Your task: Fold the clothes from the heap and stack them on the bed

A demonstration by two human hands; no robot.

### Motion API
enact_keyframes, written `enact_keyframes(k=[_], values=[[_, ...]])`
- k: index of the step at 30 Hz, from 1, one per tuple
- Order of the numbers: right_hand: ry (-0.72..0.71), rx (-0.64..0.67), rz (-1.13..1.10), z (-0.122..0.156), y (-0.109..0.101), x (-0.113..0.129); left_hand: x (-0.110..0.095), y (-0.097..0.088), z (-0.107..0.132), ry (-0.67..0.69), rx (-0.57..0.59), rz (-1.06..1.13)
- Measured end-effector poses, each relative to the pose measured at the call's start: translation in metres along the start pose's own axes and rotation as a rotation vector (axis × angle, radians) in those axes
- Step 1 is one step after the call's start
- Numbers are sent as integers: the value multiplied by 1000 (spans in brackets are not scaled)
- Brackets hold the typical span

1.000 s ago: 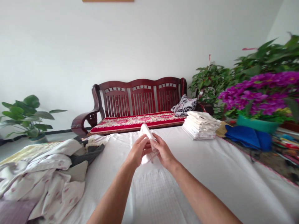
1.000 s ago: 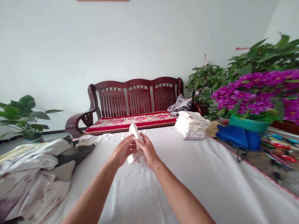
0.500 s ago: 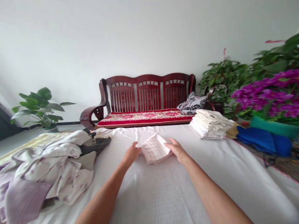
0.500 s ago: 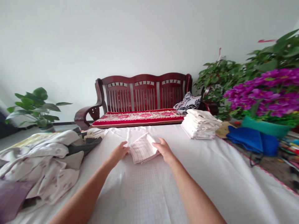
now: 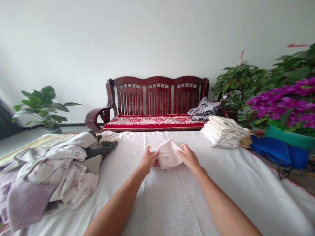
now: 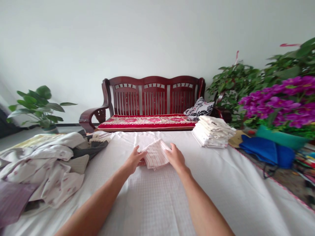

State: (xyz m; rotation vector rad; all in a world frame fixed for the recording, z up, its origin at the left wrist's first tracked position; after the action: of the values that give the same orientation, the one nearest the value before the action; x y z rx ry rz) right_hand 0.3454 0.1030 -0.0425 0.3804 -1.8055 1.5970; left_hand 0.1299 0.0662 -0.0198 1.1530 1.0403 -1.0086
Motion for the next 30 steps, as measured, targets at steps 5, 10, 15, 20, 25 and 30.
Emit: enact_keyframes(k=[5, 10, 15, 20, 25, 30], values=[[-18, -26, 89, -2, -1, -1, 3, 6, 3, 51, -6, 23], [-59, -69, 145, -1, -4, -4, 23, 4, -6, 111, 22, -179], [-151, -167, 220, 6, -7, -2, 31, -6, -14, 218, 58, -574], [-360, -193, 362, 9, 1, -4, 26, -5, -17, 353, 46, -769], [-287, -175, 372, 3, 4, -13, 18, 5, -31, 207, -5, -490], [-269, -183, 328, 0, -1, -14, 14, 10, -42, 26, -17, -169]])
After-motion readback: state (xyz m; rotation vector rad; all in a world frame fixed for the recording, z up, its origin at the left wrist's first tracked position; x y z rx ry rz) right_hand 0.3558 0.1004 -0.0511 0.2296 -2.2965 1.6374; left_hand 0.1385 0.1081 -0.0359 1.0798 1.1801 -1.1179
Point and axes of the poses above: each hand's wrist, its own z-axis away from the middle knuckle, its own y-axis out of the palm, x = y × z, the point moved 1 cm from there along -z, towards the middle knuckle, and after that the axes turned 10 degrees about y, right-handed, at the moved point
